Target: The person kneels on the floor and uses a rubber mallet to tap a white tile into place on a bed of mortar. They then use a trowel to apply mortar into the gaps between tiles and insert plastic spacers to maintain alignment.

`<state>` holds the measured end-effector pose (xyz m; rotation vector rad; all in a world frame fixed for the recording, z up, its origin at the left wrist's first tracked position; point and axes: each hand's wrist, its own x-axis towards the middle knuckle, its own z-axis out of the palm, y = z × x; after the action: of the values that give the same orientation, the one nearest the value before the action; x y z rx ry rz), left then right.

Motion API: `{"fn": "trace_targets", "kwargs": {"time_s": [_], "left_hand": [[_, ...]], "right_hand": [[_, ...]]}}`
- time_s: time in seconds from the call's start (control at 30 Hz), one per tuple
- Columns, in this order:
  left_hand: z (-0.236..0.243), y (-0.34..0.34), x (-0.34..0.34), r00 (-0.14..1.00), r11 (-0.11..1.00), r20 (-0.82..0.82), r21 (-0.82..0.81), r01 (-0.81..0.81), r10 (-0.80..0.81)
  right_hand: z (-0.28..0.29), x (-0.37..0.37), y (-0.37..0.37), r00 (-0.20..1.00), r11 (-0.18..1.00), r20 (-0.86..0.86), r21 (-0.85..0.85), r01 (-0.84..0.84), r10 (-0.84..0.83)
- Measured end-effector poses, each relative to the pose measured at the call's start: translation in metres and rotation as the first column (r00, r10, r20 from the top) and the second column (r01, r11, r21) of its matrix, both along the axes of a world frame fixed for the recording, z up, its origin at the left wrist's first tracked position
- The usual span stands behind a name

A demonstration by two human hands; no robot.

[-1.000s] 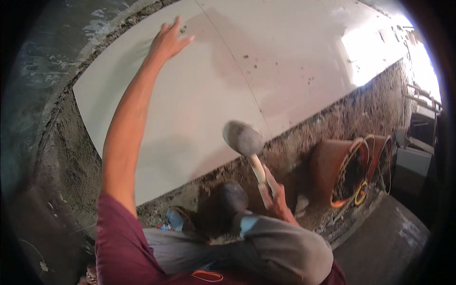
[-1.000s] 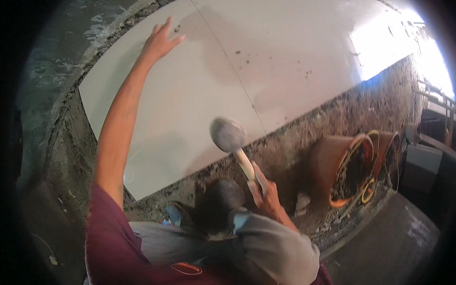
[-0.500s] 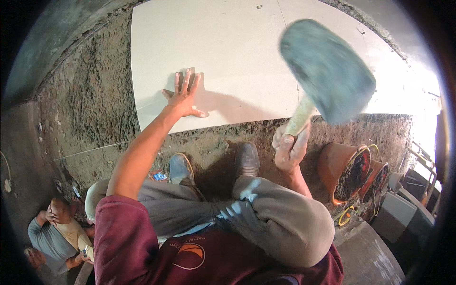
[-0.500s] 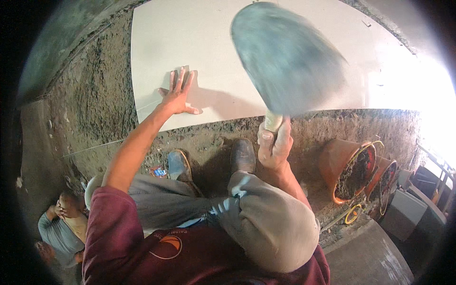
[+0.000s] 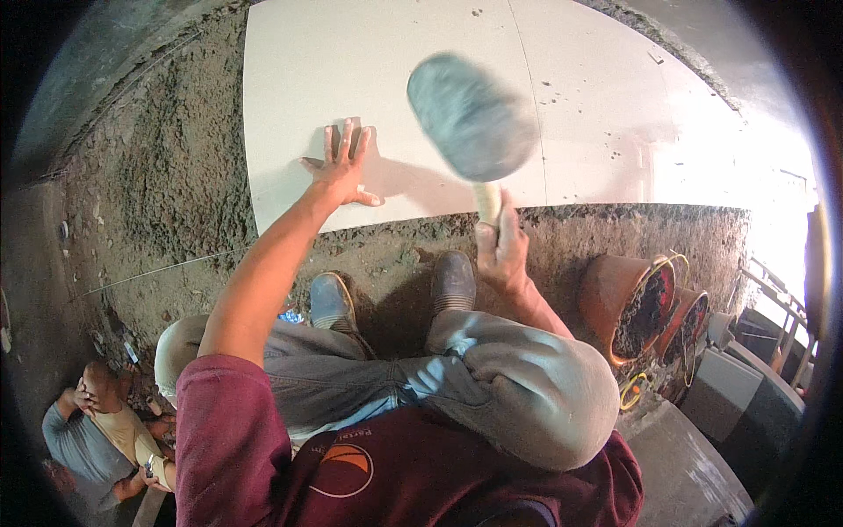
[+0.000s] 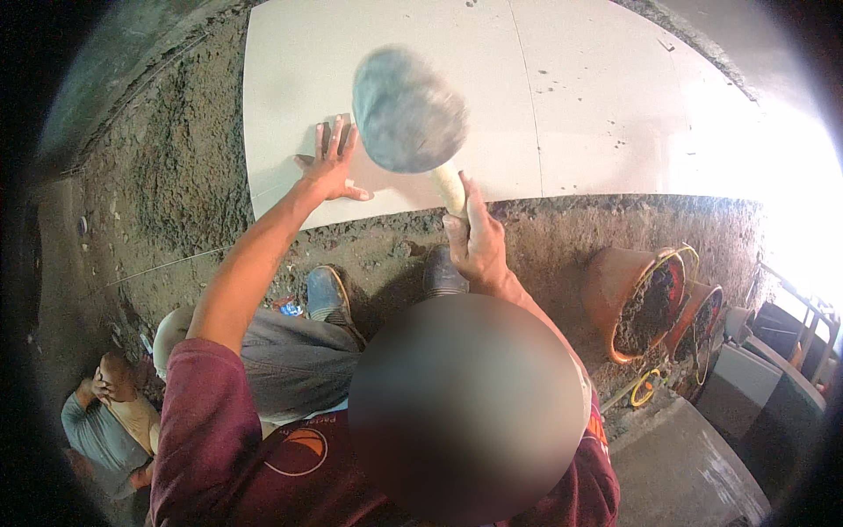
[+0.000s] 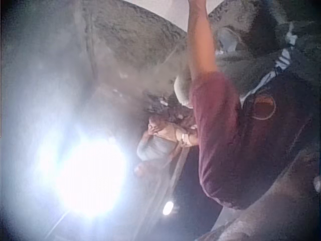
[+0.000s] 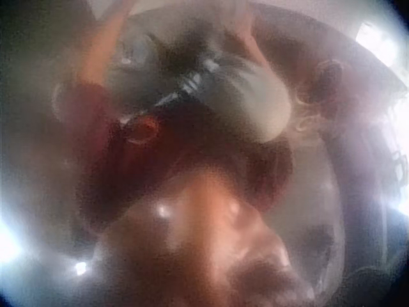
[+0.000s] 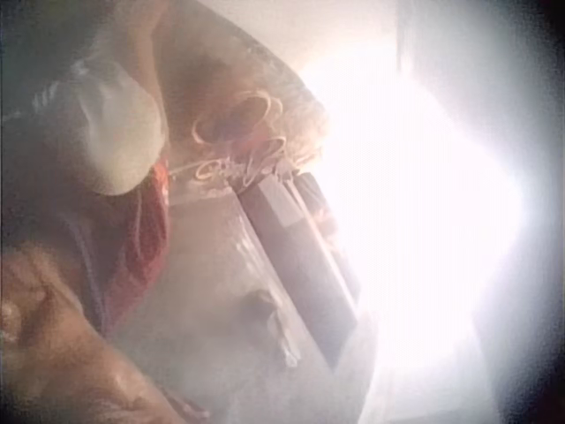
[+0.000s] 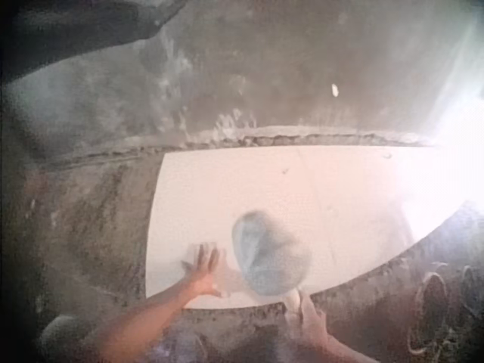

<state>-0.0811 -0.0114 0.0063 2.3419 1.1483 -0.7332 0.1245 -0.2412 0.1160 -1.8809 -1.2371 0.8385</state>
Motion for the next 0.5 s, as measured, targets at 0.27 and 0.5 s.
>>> {"fn": "trace_targets", "kwargs": {"time_s": [0.27, 0.5], "left_hand": [[-0.014, 0.000, 0.000, 0.999, 0.999, -0.034, 0.029, -0.016, 0.017], [-0.023, 0.000, 0.000, 1.000, 1.000, 0.025, -0.026, 0.017, -0.016]], "right_hand": [[0.005, -0.004, 0.011, 0.997, 0.992, -0.018, 0.103, -0.067, 0.069], [-0.010, -0.003, 0.004, 0.991, 0.976, 0.108, 0.193, -0.099, 0.079]]}}
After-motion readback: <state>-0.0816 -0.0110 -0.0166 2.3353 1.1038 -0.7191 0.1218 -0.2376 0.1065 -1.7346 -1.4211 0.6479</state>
